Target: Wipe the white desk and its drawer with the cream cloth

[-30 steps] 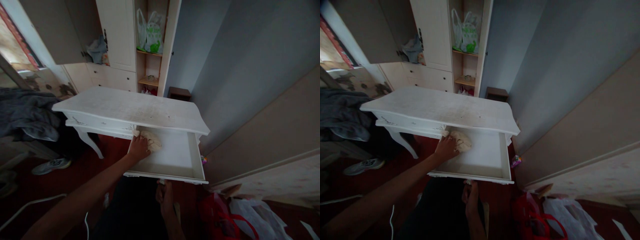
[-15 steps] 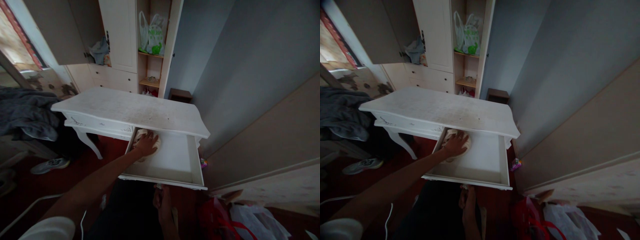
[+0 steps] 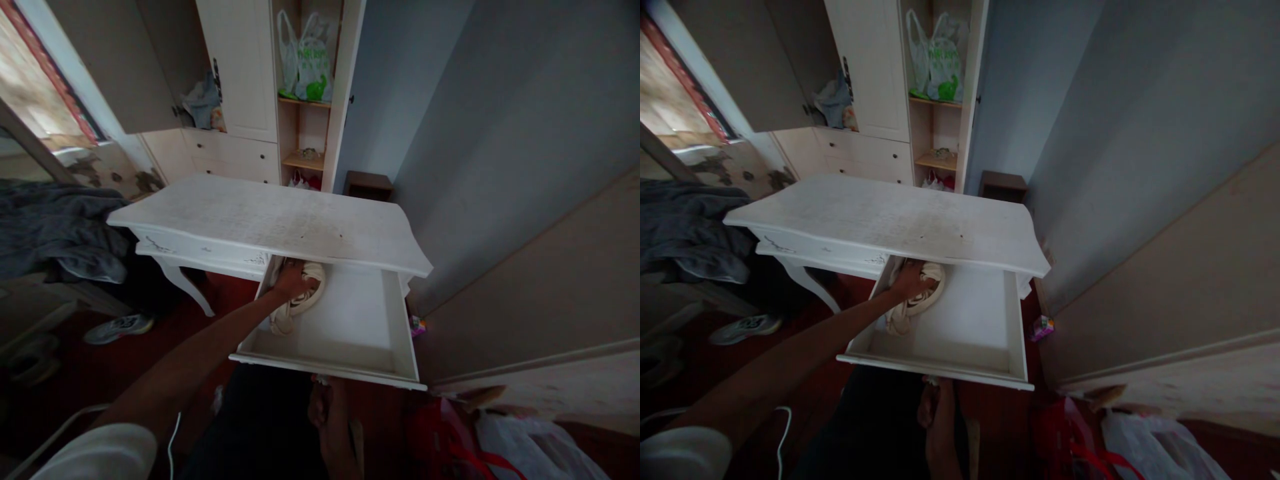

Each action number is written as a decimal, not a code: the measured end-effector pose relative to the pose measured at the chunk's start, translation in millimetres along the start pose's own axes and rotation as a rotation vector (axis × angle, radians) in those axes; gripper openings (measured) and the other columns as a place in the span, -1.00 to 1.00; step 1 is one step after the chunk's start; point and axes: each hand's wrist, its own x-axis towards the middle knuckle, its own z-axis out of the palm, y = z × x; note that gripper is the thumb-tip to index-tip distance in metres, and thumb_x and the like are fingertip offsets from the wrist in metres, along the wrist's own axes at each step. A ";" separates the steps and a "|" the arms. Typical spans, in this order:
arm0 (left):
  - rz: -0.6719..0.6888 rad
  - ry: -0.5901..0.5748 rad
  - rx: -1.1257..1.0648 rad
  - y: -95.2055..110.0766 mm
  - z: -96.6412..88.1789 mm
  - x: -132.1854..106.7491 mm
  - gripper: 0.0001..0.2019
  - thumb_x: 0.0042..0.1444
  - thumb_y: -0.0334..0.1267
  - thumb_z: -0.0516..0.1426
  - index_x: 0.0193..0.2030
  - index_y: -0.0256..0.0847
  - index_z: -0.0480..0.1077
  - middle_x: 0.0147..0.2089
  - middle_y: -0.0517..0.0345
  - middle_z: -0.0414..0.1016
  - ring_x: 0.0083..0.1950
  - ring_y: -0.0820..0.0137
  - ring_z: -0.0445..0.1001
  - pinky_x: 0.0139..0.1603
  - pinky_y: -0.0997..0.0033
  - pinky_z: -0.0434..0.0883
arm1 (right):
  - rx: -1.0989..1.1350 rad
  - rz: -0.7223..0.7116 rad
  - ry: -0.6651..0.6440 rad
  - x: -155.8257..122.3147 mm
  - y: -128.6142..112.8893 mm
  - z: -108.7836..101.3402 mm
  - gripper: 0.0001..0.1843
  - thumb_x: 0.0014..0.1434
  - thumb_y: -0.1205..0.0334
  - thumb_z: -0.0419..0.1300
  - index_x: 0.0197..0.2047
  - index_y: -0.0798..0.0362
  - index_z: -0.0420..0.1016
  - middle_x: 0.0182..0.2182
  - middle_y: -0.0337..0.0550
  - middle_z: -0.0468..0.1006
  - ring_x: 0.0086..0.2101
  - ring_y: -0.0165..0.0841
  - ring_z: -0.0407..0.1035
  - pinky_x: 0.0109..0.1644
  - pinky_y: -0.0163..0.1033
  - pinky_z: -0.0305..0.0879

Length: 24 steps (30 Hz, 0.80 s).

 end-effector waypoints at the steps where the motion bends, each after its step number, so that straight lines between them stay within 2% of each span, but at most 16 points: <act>1: 0.003 0.001 -0.018 -2.8 -0.4 3.2 -0.32 0.08 0.01 0.17 0.29 -0.29 0.23 0.29 -0.19 0.31 0.34 0.10 0.25 0.35 0.22 0.21 | 0.005 0.014 0.003 -0.9 -1.1 0.8 -0.39 -0.09 -0.38 0.26 -0.42 0.09 0.48 -0.75 -0.44 0.06 -0.72 -0.59 -0.15 -0.63 -0.36 -0.27; 3: 0.046 -0.025 -0.014 -7.1 -2.3 6.0 -0.32 0.08 0.00 0.17 0.30 -0.29 0.22 0.27 -0.20 0.32 0.31 0.10 0.29 0.31 0.20 0.27 | 0.016 0.029 0.009 -2.0 -2.4 1.7 -0.41 -0.09 -0.35 0.27 -0.42 0.09 0.47 -0.74 -0.44 0.06 -0.71 -0.59 -0.15 -0.63 -0.36 -0.27; 7: 0.363 -0.137 0.034 -4.5 -8.6 -8.3 -0.35 0.01 -0.07 0.23 0.23 -0.28 0.28 0.29 -0.20 0.29 0.33 0.07 0.26 0.38 0.16 0.21 | 0.027 0.024 0.008 -2.5 -2.6 1.6 -0.46 -0.05 -0.30 0.27 -0.42 0.09 0.47 -0.74 -0.44 0.06 -0.71 -0.59 -0.15 -0.61 -0.36 -0.27; 8: 0.389 -0.132 0.033 -1.4 -10.1 -15.2 -0.41 -0.01 -0.10 0.23 0.17 -0.27 0.32 0.26 -0.20 0.31 0.32 0.07 0.26 0.40 0.13 0.18 | 0.031 0.020 0.005 -2.6 -2.8 1.6 -0.46 -0.05 -0.29 0.27 -0.42 0.09 0.47 -0.74 -0.44 0.06 -0.70 -0.59 -0.15 -0.61 -0.36 -0.26; 10: 0.309 -0.051 0.001 6.1 -12.6 -29.4 -0.48 -0.03 -0.14 0.22 0.08 -0.30 0.34 0.21 -0.23 0.34 0.31 0.03 0.26 0.43 0.05 0.14 | 0.034 0.020 -0.003 -3.0 -4.0 1.7 -0.47 -0.05 -0.28 0.27 -0.43 0.08 0.46 -0.74 -0.44 0.06 -0.70 -0.58 -0.15 -0.61 -0.35 -0.25; 13: 0.099 0.079 -0.113 14.8 -15.2 -41.6 -0.46 0.00 -0.22 0.14 0.15 -0.37 0.26 0.23 -0.31 0.31 0.33 0.02 0.24 0.39 0.02 0.20 | 0.020 0.038 -0.003 -4.0 -6.3 2.1 -0.47 -0.05 -0.28 0.27 -0.43 0.08 0.45 -0.75 -0.43 0.06 -0.70 -0.57 -0.14 -0.61 -0.36 -0.23; 16: -0.093 0.032 -0.168 15.8 -15.5 -35.0 -0.44 0.15 -0.15 0.03 0.24 -0.41 0.17 0.32 -0.37 0.24 0.40 0.01 0.18 0.37 0.01 0.21 | 0.002 0.029 -0.011 -5.0 -6.6 1.8 -0.48 -0.04 -0.27 0.27 -0.41 0.09 0.46 -0.73 -0.42 0.07 -0.69 -0.58 -0.14 -0.61 -0.36 -0.22; 19: -0.277 -0.055 -0.117 12.1 -9.5 -18.7 -0.19 0.16 0.15 0.04 0.34 -0.50 0.07 0.44 -0.48 0.01 0.49 -0.10 -0.02 0.41 -0.02 0.12 | -0.022 0.007 -0.021 -5.0 -4.6 0.3 -0.50 0.01 -0.25 0.23 -0.40 0.09 0.46 -0.73 -0.42 0.06 -0.69 -0.56 -0.13 -0.62 -0.36 -0.21; 21: -0.334 -0.077 -0.084 10.4 -1.4 -10.2 -0.04 0.11 0.25 0.06 0.38 -0.59 -0.01 0.45 -0.54 -0.04 0.50 -0.10 -0.06 0.42 0.05 0.10 | -0.034 -0.002 -0.019 -4.4 -3.1 -0.7 -0.51 0.03 -0.24 0.20 -0.40 0.08 0.45 -0.74 -0.41 0.05 -0.70 -0.55 -0.13 -0.63 -0.36 -0.20; 24: -0.320 0.002 0.007 11.1 12.1 -4.8 -0.07 0.17 0.17 0.02 0.38 -0.72 -0.03 0.42 -0.58 0.01 0.50 -0.08 -0.03 0.45 0.10 0.02 | -0.044 -0.009 -0.014 -2.9 -1.6 -1.4 -0.53 0.04 -0.23 0.18 -0.41 0.07 0.44 -0.74 -0.40 0.05 -0.71 -0.53 -0.12 -0.64 -0.36 -0.19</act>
